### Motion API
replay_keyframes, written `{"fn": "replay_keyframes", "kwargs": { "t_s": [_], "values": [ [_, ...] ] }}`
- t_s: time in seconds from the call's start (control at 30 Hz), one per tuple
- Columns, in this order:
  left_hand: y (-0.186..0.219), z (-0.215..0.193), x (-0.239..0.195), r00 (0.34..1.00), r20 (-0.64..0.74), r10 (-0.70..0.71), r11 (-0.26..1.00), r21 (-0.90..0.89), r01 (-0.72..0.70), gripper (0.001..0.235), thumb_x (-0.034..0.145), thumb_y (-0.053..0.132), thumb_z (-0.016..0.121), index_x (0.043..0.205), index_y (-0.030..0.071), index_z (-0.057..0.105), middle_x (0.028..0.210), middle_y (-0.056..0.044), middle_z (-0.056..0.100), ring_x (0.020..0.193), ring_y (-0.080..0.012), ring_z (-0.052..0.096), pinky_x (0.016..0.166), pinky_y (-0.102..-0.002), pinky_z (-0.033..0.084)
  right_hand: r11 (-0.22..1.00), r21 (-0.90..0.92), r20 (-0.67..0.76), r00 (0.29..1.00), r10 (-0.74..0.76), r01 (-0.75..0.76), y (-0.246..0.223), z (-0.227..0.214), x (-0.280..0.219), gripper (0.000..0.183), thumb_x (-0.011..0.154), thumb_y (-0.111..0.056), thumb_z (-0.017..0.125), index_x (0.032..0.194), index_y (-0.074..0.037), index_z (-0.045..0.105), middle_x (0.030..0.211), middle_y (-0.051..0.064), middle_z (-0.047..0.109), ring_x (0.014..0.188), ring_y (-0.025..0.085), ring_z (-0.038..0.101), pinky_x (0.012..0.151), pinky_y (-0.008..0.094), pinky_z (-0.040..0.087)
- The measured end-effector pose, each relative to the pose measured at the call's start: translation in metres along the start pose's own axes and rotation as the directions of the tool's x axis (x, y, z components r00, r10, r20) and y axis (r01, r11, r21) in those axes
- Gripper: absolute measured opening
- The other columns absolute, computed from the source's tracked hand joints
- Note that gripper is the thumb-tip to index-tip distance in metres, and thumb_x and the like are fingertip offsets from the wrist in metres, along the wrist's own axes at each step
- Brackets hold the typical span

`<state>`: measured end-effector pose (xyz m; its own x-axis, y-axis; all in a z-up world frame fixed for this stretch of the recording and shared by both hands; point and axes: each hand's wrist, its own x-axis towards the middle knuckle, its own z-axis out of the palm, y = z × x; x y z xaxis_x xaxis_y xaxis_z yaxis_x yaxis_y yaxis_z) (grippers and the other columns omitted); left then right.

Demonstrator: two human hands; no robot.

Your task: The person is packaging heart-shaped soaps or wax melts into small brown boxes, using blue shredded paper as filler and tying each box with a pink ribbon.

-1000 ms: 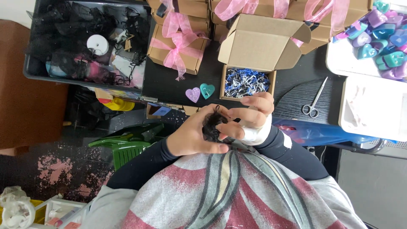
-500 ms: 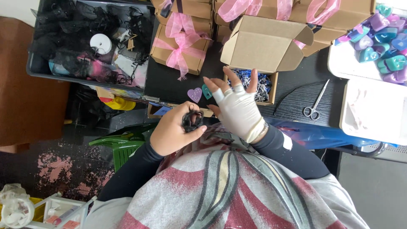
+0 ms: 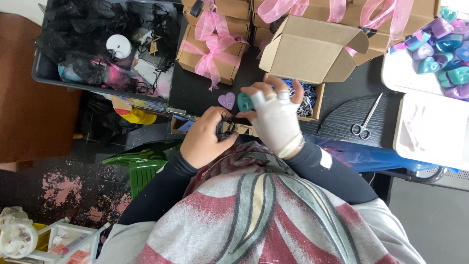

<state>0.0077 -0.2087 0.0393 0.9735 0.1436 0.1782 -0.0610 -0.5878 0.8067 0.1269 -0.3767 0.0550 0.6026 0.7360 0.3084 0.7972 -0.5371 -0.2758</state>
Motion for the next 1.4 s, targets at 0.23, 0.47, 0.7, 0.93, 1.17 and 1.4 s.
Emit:
{"fn": "replay_keyframes", "kwargs": {
  "t_s": [0.23, 0.47, 0.7, 0.93, 1.17, 1.4],
  "values": [
    [0.017, 0.004, 0.008, 0.998, 0.031, 0.051, 0.999, -0.01, -0.051, 0.037, 0.082, 0.02, 0.082, 0.105, 0.002, 0.059, 0.095, -0.015, 0.066, 0.088, -0.0353, 0.069, 0.076, -0.041, 0.054, 0.75, 0.617, 0.081, 0.967, 0.242, -0.239, 0.016, -0.06, -0.024, 0.059, 0.08, -0.028, 0.091, 0.123, -0.005, 0.058, 0.109, 0.005, 0.074, 0.104, 0.014, 0.074, 0.091, 0.029, 0.059],
    [0.029, 0.037, 0.023, 0.976, 0.111, 0.189, 0.98, 0.041, -0.194, 0.048, 0.079, 0.036, 0.086, 0.105, 0.003, 0.061, 0.085, -0.014, 0.069, 0.081, -0.0339, 0.07, 0.071, -0.044, 0.052, 0.672, 0.634, 0.239, 0.924, 0.3, -0.382, 0.024, -0.066, -0.058, 0.066, 0.062, -0.03, 0.096, 0.113, -0.004, 0.064, 0.082, 0.002, 0.072, 0.071, 0.007, 0.064, 0.065, 0.024, 0.054],
    [0.035, 0.053, 0.031, 0.958, 0.242, 0.153, 0.987, 0.006, -0.159, 0.056, 0.074, 0.039, 0.087, 0.109, 0.004, 0.061, 0.079, -0.015, 0.069, 0.077, -0.0354, 0.07, 0.067, -0.046, 0.053, 0.853, 0.446, 0.109, 0.962, 0.249, -0.271, 0.034, -0.058, -0.072, 0.075, 0.053, -0.04, 0.099, 0.11, -0.004, 0.067, 0.077, 0.008, 0.07, 0.066, 0.017, 0.068, 0.063, 0.029, 0.055],
    [0.036, 0.056, 0.034, 0.934, 0.343, 0.105, 0.992, -0.099, -0.075, 0.047, 0.077, 0.036, 0.085, 0.108, 0.008, 0.065, 0.083, -0.015, 0.071, 0.08, -0.0382, 0.071, 0.068, -0.045, 0.054, 0.931, 0.364, -0.059, 0.998, -0.018, 0.038, 0.034, -0.056, -0.068, 0.071, 0.059, -0.044, 0.095, 0.114, -0.008, 0.069, 0.09, 0.009, 0.068, 0.082, 0.028, 0.07, 0.073, 0.037, 0.056],
    [0.03, 0.061, 0.032, 0.958, 0.274, 0.081, 0.979, -0.203, -0.024, 0.053, 0.072, 0.032, 0.09, 0.108, 0.005, 0.063, 0.092, -0.017, 0.072, 0.089, -0.0376, 0.073, 0.073, -0.042, 0.056, 0.924, 0.354, -0.044, 0.989, -0.141, 0.148, 0.036, -0.05, -0.067, 0.066, 0.069, -0.033, 0.088, 0.127, -0.007, 0.071, 0.101, 0.008, 0.062, 0.091, 0.028, 0.064, 0.079, 0.04, 0.054],
    [0.026, 0.071, 0.027, 0.97, 0.232, -0.079, 0.952, -0.273, 0.143, 0.051, 0.072, 0.023, 0.088, 0.11, 0.004, 0.061, 0.092, -0.015, 0.072, 0.087, -0.0306, 0.075, 0.076, -0.035, 0.057, 0.73, 0.68, -0.014, 0.996, 0.093, -0.058, 0.033, -0.041, -0.07, 0.042, 0.08, -0.021, 0.087, 0.109, -0.007, 0.06, 0.114, 0.007, 0.068, 0.104, 0.024, 0.07, 0.087, 0.036, 0.057]
  ]
}}
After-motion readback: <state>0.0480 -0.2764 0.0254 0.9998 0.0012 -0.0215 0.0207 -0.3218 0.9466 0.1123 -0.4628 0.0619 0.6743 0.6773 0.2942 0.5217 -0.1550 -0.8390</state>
